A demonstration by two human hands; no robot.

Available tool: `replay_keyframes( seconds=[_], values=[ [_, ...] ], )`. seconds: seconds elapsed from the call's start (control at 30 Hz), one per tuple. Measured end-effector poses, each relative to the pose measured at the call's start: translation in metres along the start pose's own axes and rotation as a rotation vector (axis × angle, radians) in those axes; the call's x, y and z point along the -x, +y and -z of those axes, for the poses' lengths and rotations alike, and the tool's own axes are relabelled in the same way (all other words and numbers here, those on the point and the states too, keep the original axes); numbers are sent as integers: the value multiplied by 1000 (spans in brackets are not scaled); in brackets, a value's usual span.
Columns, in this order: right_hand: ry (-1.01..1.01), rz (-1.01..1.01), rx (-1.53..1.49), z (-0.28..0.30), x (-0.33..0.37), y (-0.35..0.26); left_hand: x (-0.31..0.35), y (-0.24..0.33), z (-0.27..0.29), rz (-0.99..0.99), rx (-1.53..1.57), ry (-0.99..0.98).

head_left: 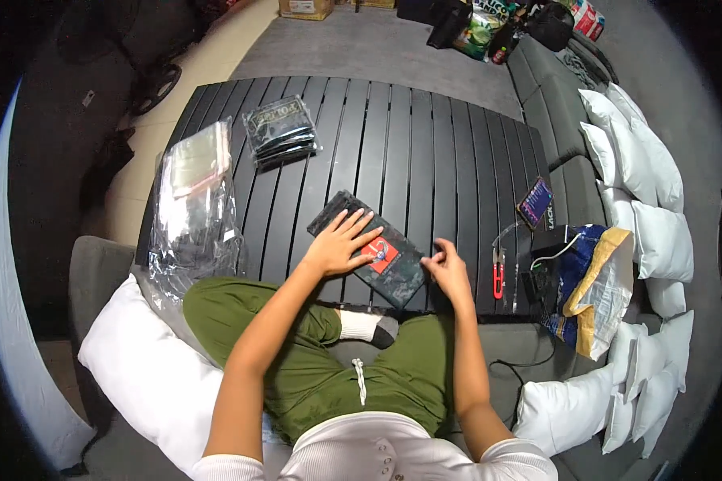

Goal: Fold a camouflage police patch and place it into a plastic zip-lock bag.

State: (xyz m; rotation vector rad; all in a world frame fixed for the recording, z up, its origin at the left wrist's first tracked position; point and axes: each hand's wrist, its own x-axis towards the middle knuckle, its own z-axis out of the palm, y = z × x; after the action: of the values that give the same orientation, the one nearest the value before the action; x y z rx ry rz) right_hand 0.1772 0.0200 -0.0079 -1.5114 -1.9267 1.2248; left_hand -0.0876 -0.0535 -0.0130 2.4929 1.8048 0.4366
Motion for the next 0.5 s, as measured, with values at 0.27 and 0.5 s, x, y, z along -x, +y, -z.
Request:
replay_keyframes(
  seconds=[0.27,0.5],
  values=[
    [27,-73,129,-4,51,-11,11,35,26,127,303,133],
    [-49,-47,202,-10,95,-19,70,121,6,-103,106,-72]
  ],
)
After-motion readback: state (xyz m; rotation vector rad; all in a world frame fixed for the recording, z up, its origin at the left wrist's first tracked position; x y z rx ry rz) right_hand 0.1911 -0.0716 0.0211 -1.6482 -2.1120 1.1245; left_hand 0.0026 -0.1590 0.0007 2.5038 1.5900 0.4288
